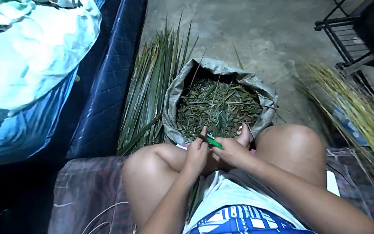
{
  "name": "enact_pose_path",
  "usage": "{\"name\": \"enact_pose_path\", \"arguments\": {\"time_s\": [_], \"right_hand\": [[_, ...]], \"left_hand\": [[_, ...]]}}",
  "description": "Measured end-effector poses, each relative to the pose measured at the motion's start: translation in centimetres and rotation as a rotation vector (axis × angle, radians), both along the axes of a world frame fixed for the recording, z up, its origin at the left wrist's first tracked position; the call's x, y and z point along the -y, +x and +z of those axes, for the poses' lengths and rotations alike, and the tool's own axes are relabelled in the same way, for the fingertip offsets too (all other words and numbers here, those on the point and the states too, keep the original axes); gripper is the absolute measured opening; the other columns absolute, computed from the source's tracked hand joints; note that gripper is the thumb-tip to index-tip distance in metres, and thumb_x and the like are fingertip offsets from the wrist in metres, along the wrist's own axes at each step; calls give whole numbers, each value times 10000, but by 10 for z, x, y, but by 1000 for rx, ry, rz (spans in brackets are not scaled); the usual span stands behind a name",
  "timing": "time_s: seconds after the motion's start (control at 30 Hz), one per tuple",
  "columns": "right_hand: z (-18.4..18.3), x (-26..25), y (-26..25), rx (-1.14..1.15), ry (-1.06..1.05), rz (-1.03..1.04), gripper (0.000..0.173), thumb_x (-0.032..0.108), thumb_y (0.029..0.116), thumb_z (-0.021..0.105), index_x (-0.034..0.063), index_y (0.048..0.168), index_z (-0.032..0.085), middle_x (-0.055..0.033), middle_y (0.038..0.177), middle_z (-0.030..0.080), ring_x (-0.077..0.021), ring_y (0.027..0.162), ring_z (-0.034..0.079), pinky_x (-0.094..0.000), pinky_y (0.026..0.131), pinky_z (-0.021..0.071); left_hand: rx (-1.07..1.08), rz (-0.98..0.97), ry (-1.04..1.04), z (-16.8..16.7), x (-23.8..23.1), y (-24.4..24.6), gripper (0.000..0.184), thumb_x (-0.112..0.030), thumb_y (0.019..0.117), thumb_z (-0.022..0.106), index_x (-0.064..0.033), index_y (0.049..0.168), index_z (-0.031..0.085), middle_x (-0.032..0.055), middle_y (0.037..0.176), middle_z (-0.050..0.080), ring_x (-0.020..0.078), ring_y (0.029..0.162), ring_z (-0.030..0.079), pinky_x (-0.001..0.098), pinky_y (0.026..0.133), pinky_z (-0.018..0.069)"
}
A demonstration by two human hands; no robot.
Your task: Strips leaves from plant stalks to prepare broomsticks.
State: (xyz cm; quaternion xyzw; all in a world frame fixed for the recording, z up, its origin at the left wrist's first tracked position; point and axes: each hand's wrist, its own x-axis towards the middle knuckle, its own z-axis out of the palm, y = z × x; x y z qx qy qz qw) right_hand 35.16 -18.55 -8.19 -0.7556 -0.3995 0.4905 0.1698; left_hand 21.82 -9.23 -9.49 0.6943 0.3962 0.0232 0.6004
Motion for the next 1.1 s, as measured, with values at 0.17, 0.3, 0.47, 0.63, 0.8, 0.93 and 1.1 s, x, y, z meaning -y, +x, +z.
{"name": "enact_pose_path", "arguments": {"time_s": [0.17,0.3,0.47,0.63,0.8,0.93,1.1], "right_hand": [[5,-4,1,63,-71,37,287,267,1076,477,33,1127,635,-174,989,656,-333,956,648,-542,829,497],[0,-10,13,202,-112,34,311,259,1079,484,14,1205,628,-221,1130,683,-386,1099,665,-590,909,502],[-10,-24,48,425,-165,-160,329,261,1082,505,22,1273,628,-247,1184,698,-436,1153,666,-631,934,502],[-7,-20,62,409,-124,-257,301,283,1072,528,35,1198,640,-225,1095,701,-408,1078,679,-608,886,511],[0,-5,25,226,-29,2,313,275,1070,491,16,1167,638,-211,1034,682,-377,1007,667,-585,866,496],[0,-6,24,260,-28,12,305,253,1065,502,2,1178,634,-233,1056,689,-408,1038,673,-609,883,499],[-13,-16,64,381,-33,-296,286,264,1073,534,18,1144,661,-236,1025,693,-421,1009,676,-626,855,504]], "left_hand": [[-23,21,-11,0,2,3,491,-89,1062,369,-76,1547,444,61,851,636,81,516,433,272,492,396],[-43,5,-35,2,6,6,425,-85,1075,363,28,1464,491,50,921,695,55,519,456,246,497,411],[24,-42,-65,7,10,8,508,-49,1063,339,-40,1569,380,17,906,713,38,461,416,226,444,384],[84,-42,-77,3,9,3,514,-47,1051,335,-22,1562,384,10,890,713,38,443,411,227,427,387],[137,50,-165,7,4,0,474,-41,1056,346,38,1519,404,17,868,703,18,445,415,200,421,379],[279,123,-414,10,1,-3,451,-27,1036,317,50,1469,421,28,803,692,-1,397,401,160,377,369],[318,105,-599,14,-1,-4,477,-40,1039,292,4,1498,413,44,788,675,0,375,392,152,356,366]]}}
